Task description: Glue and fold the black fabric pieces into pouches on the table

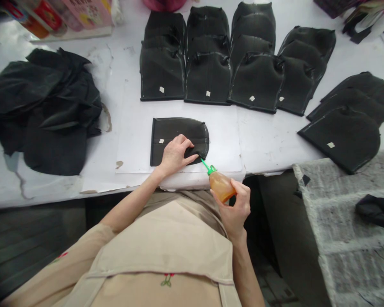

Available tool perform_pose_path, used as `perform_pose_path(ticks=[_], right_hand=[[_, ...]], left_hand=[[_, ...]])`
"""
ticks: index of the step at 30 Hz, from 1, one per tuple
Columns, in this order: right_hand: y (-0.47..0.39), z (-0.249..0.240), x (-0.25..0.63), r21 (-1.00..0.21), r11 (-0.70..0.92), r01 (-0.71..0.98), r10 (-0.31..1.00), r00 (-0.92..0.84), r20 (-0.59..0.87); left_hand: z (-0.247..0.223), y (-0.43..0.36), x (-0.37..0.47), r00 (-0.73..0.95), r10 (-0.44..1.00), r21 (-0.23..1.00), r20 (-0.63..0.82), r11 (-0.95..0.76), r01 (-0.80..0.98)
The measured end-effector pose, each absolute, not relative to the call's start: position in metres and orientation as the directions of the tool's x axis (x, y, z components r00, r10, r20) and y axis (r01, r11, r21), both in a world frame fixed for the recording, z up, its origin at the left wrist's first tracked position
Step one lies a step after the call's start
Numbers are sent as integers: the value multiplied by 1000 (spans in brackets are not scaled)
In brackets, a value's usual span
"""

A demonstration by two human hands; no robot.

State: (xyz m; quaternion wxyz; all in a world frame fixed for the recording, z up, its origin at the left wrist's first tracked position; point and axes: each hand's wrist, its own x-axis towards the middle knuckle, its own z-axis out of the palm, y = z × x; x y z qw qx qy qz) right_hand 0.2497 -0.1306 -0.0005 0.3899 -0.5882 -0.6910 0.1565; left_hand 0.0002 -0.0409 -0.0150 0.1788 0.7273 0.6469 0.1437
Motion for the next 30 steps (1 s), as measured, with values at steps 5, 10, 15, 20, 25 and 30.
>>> perform_pose_path(ticks=[5, 10, 15, 20, 25, 30], right_hand=[[-132, 5, 247, -599, 313, 738, 915, -66, 397], [-132, 13, 245, -584, 323, 745, 911, -76, 406], [-129, 9, 242, -589, 316, 744, 909, -58, 413], [-125, 6, 241, -592, 335, 733, 900, -63, 431], [-128, 8, 245, -613, 296, 732, 921, -48, 387], [-131, 10, 243, -617, 273, 738, 930, -39, 364]], left_hand=[[-16, -41, 0, 128, 992, 439, -10, -111, 891], [-18, -42, -1, 123, 992, 444, -9, -106, 890], [-18, -42, 0, 117, 993, 447, -6, -102, 889], [-16, -42, 0, 119, 993, 442, -2, -106, 891], [-15, -42, -1, 115, 993, 454, -14, -96, 886], [-18, -42, -1, 113, 994, 443, -2, -101, 891]])
